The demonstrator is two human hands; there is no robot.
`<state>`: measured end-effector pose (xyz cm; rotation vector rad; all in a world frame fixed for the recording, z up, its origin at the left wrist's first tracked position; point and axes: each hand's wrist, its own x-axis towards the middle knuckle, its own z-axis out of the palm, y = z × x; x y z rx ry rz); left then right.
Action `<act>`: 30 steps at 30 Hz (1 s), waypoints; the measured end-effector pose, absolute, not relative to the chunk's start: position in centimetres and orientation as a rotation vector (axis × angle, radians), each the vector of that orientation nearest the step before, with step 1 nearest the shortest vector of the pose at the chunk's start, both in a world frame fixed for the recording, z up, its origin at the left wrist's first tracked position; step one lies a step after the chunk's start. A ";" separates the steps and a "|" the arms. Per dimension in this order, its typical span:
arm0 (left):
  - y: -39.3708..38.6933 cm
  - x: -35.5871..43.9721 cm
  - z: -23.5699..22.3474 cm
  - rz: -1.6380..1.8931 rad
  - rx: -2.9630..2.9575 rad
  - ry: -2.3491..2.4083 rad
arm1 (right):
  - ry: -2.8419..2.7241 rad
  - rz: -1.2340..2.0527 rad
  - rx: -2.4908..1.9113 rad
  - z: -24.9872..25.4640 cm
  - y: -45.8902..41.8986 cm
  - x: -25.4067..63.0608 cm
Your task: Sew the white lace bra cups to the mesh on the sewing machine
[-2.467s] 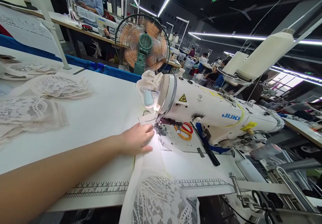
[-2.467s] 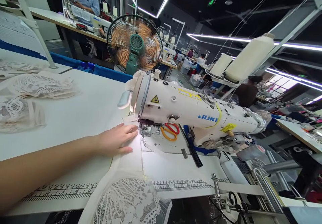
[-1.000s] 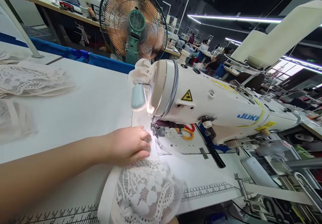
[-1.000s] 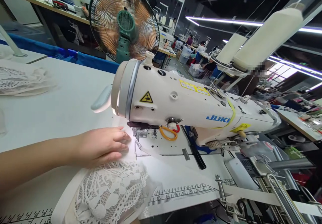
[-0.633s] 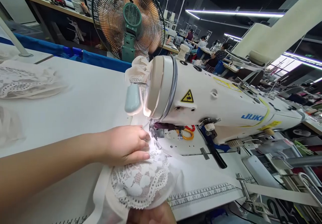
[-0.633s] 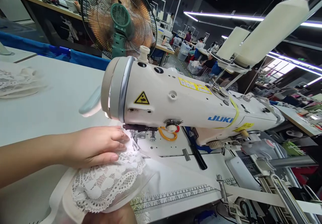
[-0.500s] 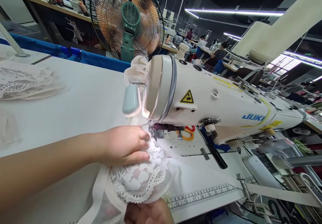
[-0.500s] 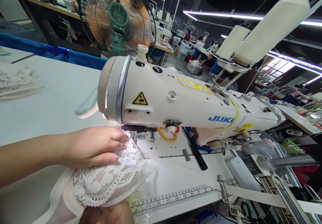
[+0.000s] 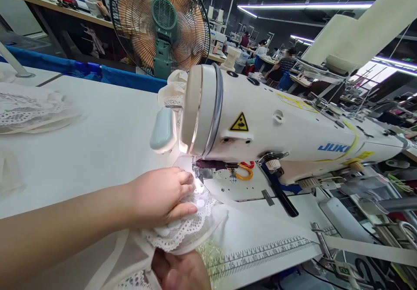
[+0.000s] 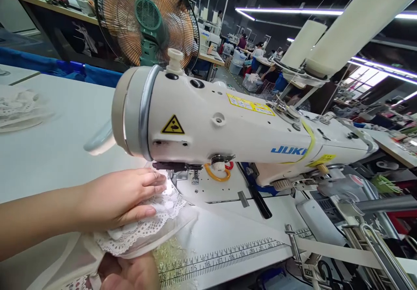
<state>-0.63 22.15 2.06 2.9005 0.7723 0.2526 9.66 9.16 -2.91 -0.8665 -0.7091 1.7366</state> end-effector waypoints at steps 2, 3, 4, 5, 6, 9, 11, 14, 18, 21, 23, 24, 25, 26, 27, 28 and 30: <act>22.3 -0.6 2.3 0.219 2.929 0.758 | -0.744 1.748 -0.900 -3.8 9.7 9.6; 22.4 -0.6 2.3 0.211 2.946 0.757 | -0.753 1.770 -0.903 -4.3 10.0 9.5; 22.5 -0.5 2.3 0.211 2.964 0.759 | -0.757 1.799 -0.893 -4.8 10.2 9.4; 22.7 -0.5 2.1 0.220 2.984 0.766 | -0.757 1.828 -0.879 -5.3 10.5 9.3; 22.8 -0.4 1.9 0.242 3.004 0.774 | -0.759 1.857 -0.865 -5.8 10.7 9.2; 23.0 -0.2 1.1 0.337 3.055 0.795 | -0.782 1.870 -0.847 -6.6 11.0 9.1; 22.9 -0.1 0.9 0.352 3.080 0.842 | -0.798 1.836 -0.841 -6.8 11.0 9.2; 22.5 0.0 1.1 0.292 3.113 0.951 | -0.792 1.810 -0.839 -6.5 11.0 9.3; 22.3 0.1 1.6 0.123 3.067 0.966 | -0.753 1.785 -0.826 -4.7 11.0 8.8; 22.6 -0.1 1.5 0.066 3.069 0.974 | -0.679 1.755 -0.841 -3.3 11.2 8.5; 23.0 -0.3 1.2 0.059 3.108 0.961 | -0.706 1.782 -0.877 -2.6 11.3 8.8; 23.2 -0.5 1.1 0.045 3.123 0.949 | -0.739 1.798 -0.884 -2.4 11.3 9.0; 23.5 -0.6 0.9 0.035 3.136 0.940 | -0.768 1.808 -0.882 -2.3 11.3 9.3; 23.7 -0.9 0.8 0.025 3.148 0.926 | -0.797 1.810 -0.881 -2.3 11.2 9.7; 24.0 -1.1 0.7 0.027 3.160 0.912 | -0.824 1.802 -0.880 -2.3 11.0 9.9; 24.2 -1.4 0.7 0.041 3.168 0.897 | -0.853 1.790 -0.881 -2.3 10.7 10.2; 24.6 -2.0 0.6 0.106 3.156 0.861 | -0.905 1.774 -0.896 -2.4 9.9 10.5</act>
